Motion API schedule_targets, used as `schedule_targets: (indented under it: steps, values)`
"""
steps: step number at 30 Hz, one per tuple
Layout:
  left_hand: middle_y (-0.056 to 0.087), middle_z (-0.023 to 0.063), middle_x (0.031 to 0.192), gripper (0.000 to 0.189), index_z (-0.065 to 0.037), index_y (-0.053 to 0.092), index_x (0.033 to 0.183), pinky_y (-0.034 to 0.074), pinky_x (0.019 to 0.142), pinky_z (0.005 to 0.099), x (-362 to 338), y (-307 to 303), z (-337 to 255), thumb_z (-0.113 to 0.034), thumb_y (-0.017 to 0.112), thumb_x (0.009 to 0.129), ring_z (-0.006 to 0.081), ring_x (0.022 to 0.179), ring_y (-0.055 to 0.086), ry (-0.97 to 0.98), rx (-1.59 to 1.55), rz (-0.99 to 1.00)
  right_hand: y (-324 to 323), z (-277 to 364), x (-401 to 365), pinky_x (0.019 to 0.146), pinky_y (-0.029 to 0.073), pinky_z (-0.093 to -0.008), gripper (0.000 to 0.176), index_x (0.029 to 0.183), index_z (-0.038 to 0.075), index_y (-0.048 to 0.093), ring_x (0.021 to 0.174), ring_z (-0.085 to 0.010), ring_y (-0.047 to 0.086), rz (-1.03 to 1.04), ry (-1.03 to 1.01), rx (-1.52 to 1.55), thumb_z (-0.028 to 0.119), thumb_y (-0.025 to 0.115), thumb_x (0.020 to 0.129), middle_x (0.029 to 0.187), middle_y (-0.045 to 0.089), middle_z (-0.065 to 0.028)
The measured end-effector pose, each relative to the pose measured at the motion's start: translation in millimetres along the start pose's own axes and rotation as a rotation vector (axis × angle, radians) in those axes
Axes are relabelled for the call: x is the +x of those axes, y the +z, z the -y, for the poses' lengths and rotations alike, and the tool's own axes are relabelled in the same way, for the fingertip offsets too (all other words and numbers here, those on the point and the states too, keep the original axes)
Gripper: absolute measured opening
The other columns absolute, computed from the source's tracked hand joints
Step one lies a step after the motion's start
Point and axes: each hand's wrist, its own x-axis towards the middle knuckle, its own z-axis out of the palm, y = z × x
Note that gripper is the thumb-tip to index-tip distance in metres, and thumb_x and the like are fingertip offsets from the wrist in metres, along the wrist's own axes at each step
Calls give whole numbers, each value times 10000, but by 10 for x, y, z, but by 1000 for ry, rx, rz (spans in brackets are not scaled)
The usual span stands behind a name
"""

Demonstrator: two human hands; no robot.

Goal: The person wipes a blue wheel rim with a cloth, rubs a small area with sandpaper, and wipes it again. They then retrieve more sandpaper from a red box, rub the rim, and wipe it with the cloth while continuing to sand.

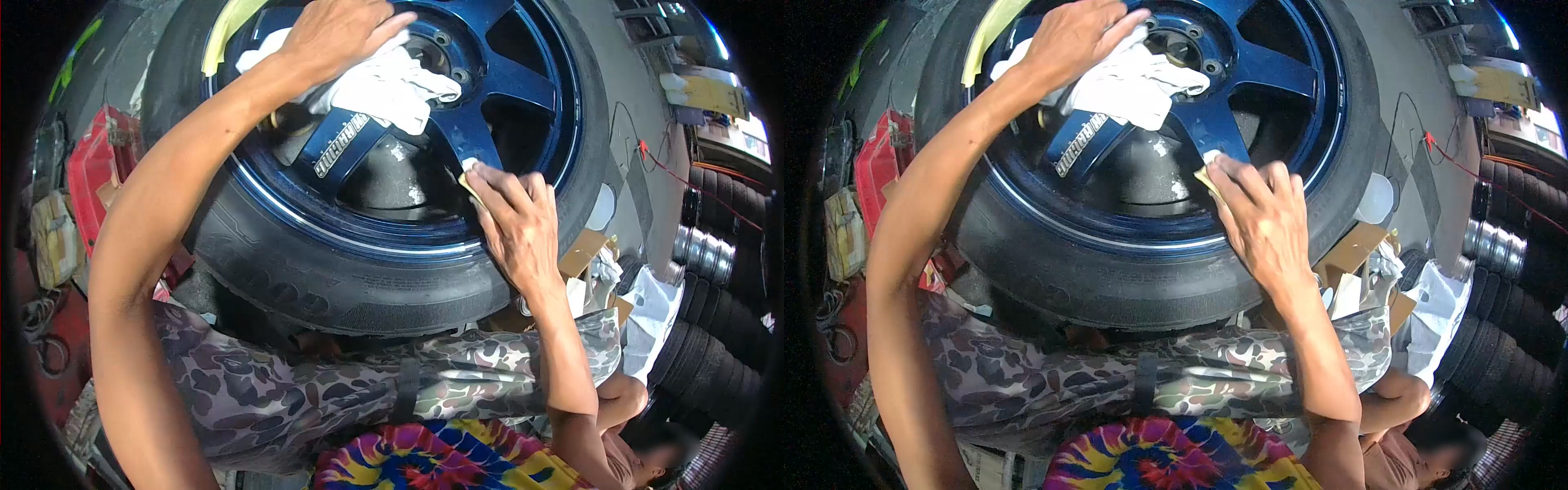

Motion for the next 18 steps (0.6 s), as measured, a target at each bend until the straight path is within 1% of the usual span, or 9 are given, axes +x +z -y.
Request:
schedule_targets:
  steps: [1, 4, 7, 8, 10, 13, 14, 16, 18]
  values:
    - [622, 150, 839, 374, -36, 670, 789, 532, 656, 485, 100, 26, -110, -320, 690, 1032, 366, 736, 673, 4, -12, 1, -14, 2, 16, 855, 440, -389, 463, 1344, 95, 731, 987, -250, 551, 2, 9, -28, 126, 805, 888, 1340, 684, -12]
    - [634, 152, 877, 337, -46, 681, 829, 535, 675, 491, 388, 73, -407, -317, 691, 1030, 386, 775, 674, -28, -178, -169, 39, 17, 74, 857, 439, -397, 456, 1354, 103, 726, 1004, -255, 545, 3, 43, -11, 145, 794, 904, 1334, 675, 5]
    - [660, 177, 993, 322, -51, 696, 979, 541, 786, 527, 361, 92, -491, -369, 679, 1029, 401, 915, 690, -90, -143, 65, -22, 24, -82, 860, 452, -395, 444, 1353, 104, 735, 992, -254, 555, 21, 44, -22, 129, 792, 913, 1330, 687, 5]
    - [660, 177, 993, 322, -51, 696, 979, 541, 786, 527, 285, 126, -469, -369, 679, 1029, 401, 915, 690, -93, -137, 62, -25, 11, -109, 864, 465, -393, 437, 1354, 106, 741, 978, -252, 566, 18, 61, -20, 109, 790, 920, 1329, 701, 4]
    - [648, 196, 1057, 369, -39, 676, 1083, 517, 878, 544, 141, 190, -430, -402, 677, 1020, 405, 1035, 665, -110, -104, 144, 6, 38, 28, 865, 466, -395, 438, 1357, 109, 743, 979, -252, 569, 1, 67, -29, 112, 789, 921, 1333, 702, 4]
    - [637, 204, 1100, 406, -19, 654, 1144, 497, 924, 533, 127, 96, -505, -402, 681, 1012, 391, 1099, 633, -76, -52, 215, 31, 56, 66, 870, 464, -402, 430, 1356, 121, 751, 986, -253, 569, -15, 84, -31, 114, 780, 927, 1330, 702, 5]
    - [637, 204, 1100, 406, -19, 654, 1144, 497, 924, 533, 130, 42, -515, -402, 681, 1012, 391, 1099, 633, -79, -47, 212, 2, 53, -6, 874, 462, -403, 430, 1361, 122, 747, 990, -253, 567, -1, 82, -24, 118, 778, 932, 1326, 698, 4]
    - [635, 205, 1135, 396, -12, 652, 1124, 493, 926, 519, 105, -106, -518, -391, 682, 1011, 379, 1097, 615, 12, -47, 151, -41, 61, -145, 880, 459, -404, 439, 1382, 119, 727, 994, -255, 561, 46, 88, -31, 127, 770, 945, 1318, 692, 1]
    - [641, 203, 1119, 374, -12, 671, 1104, 490, 923, 516, 120, -248, -585, -375, 683, 1015, 379, 1080, 615, 42, -64, 134, -60, 86, -45, 878, 459, -402, 447, 1388, 118, 724, 992, -255, 560, 37, 73, -46, 132, 772, 944, 1322, 691, 2]
